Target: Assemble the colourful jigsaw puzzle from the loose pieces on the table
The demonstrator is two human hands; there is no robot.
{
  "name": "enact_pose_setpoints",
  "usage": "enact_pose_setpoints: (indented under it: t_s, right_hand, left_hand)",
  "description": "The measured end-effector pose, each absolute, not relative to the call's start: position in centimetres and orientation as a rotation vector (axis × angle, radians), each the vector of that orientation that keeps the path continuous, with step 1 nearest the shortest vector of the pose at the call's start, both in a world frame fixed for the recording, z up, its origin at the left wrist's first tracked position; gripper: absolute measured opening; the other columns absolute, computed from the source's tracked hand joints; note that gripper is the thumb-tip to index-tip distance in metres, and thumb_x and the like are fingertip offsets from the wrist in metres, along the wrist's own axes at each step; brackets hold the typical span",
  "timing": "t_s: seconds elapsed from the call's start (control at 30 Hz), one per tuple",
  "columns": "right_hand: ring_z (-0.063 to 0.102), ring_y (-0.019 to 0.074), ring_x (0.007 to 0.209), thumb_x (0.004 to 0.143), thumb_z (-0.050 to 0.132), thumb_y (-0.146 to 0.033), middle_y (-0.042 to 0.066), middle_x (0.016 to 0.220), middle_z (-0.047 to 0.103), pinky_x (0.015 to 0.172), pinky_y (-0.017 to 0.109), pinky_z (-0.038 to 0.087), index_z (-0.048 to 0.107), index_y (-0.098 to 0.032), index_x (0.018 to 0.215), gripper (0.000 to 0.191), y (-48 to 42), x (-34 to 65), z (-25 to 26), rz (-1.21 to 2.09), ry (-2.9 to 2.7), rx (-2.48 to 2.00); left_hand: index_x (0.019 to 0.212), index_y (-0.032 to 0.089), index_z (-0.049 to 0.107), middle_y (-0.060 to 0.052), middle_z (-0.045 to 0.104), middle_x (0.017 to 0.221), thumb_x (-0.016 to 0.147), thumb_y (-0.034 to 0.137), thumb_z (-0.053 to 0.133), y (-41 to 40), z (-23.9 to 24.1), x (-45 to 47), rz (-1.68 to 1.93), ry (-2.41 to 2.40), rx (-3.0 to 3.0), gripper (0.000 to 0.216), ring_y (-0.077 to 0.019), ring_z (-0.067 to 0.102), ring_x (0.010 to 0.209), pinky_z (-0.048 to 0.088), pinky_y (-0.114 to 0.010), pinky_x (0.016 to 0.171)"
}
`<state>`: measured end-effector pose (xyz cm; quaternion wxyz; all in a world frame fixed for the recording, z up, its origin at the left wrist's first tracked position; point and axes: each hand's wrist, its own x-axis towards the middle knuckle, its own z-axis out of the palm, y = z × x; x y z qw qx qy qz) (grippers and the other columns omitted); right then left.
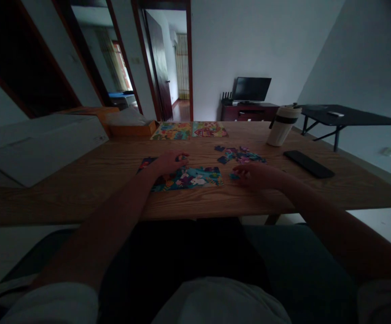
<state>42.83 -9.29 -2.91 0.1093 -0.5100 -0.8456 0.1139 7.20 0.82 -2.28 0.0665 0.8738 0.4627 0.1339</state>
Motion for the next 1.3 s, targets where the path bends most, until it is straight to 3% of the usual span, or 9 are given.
enact_pose_setpoints:
  t_s: [0.13, 0.27, 0.5, 0.6, 0.7, 0.8, 1.0, 1.3]
  right_hand:
    - [0.067, 0.0228, 0.086, 0.079, 0.072, -0.036, 0.006, 0.100, 0.073, 0.078, 0.034, 0.052, 0.063, -0.026, 0.128, 0.051, -6.8, 42.3, -1.9, 0.307, -2.509, -1.378]
    - [0.066, 0.0248, 0.098, 0.079, 0.073, -0.030, 0.007, 0.114, 0.070, 0.089, 0.038, 0.051, 0.061, -0.026, 0.132, 0.055, -3.7, 39.4, -0.8, 0.218, -2.454, -1.254]
    - [0.067, 0.0239, 0.096, 0.085, 0.068, -0.032, 0.007, 0.109, 0.074, 0.085, 0.036, 0.053, 0.071, -0.024, 0.117, 0.034, 0.1, 33.7, -3.0, 0.474, -2.479, -1.153]
    - [0.068, 0.0222, 0.086, 0.087, 0.066, -0.033, 0.006, 0.102, 0.075, 0.080, 0.034, 0.053, 0.072, -0.022, 0.118, 0.033, 0.4, 33.6, -4.2, 0.523, -2.508, -1.165]
    - [0.068, 0.0219, 0.088, 0.089, 0.064, -0.038, 0.006, 0.104, 0.075, 0.080, 0.032, 0.052, 0.073, -0.023, 0.116, 0.032, 0.0, 34.4, -4.5, 0.543, -2.469, -1.138]
    - [0.068, 0.0223, 0.097, 0.092, 0.061, -0.039, 0.006, 0.113, 0.074, 0.084, 0.031, 0.052, 0.074, -0.023, 0.112, 0.029, -0.5, 35.1, -4.2, 0.509, -2.426, -1.177]
    - [0.070, 0.0196, 0.092, 0.092, 0.059, -0.026, 0.006, 0.106, 0.076, 0.087, 0.028, 0.051, 0.076, -0.020, 0.109, 0.025, 0.0, 35.1, -4.7, 0.365, -2.526, -1.221]
    - [0.068, 0.0224, 0.100, 0.092, 0.058, -0.027, 0.010, 0.111, 0.074, 0.093, 0.032, 0.049, 0.076, -0.018, 0.110, 0.028, 0.2, 34.9, -4.8, 0.209, -2.582, -1.186]
  left_hand:
    - [0.128, 0.027, 0.063, -0.006, 0.065, 0.132, 0.092, 0.055, 0.043, 0.7, -2.3, 7.4, 0.417, 1.370, 2.638, 0.050, -0.0243, 0.058, 0.122, 0.042, -0.037, 0.107]
    - [0.127, 0.024, 0.064, -0.007, 0.066, 0.130, 0.092, 0.053, 0.044, 0.5, -2.4, 7.7, 0.405, 1.336, 2.638, 0.049, -0.0239, 0.060, 0.119, 0.042, -0.034, 0.106]
    - [0.133, 0.027, 0.060, -0.004, 0.063, 0.135, 0.094, 0.057, 0.041, -0.3, -2.8, 8.4, 0.372, 1.250, 2.704, 0.052, -0.0241, 0.057, 0.123, 0.039, -0.035, 0.109]
    - [0.136, 0.028, 0.058, -0.003, 0.063, 0.136, 0.095, 0.055, 0.042, -0.8, -2.8, 8.8, 0.326, 1.187, 2.722, 0.052, -0.0239, 0.055, 0.125, 0.036, -0.035, 0.110]
    - [0.138, 0.029, 0.057, -0.002, 0.063, 0.136, 0.095, 0.052, 0.045, -1.1, -2.7, 9.3, 0.250, 1.100, 2.743, 0.051, -0.0234, 0.055, 0.126, 0.035, -0.034, 0.110]
    - [0.139, 0.029, 0.057, -0.003, 0.061, 0.139, 0.096, 0.051, 0.045, -1.1, -2.9, 9.6, 0.226, 1.057, 2.789, 0.050, -0.0232, 0.053, 0.129, 0.033, -0.033, 0.111]
    - [0.138, 0.025, 0.059, -0.006, 0.058, 0.143, 0.098, 0.050, 0.045, -0.9, -3.4, 9.9, 0.138, 1.080, 2.907, 0.050, -0.0228, 0.052, 0.130, 0.032, -0.033, 0.111]
    - [0.139, 0.028, 0.059, -0.006, 0.056, 0.144, 0.098, 0.052, 0.043, -1.2, -3.1, 9.9, 0.110, 1.118, 2.941, 0.050, -0.0250, 0.051, 0.130, 0.032, -0.036, 0.111]
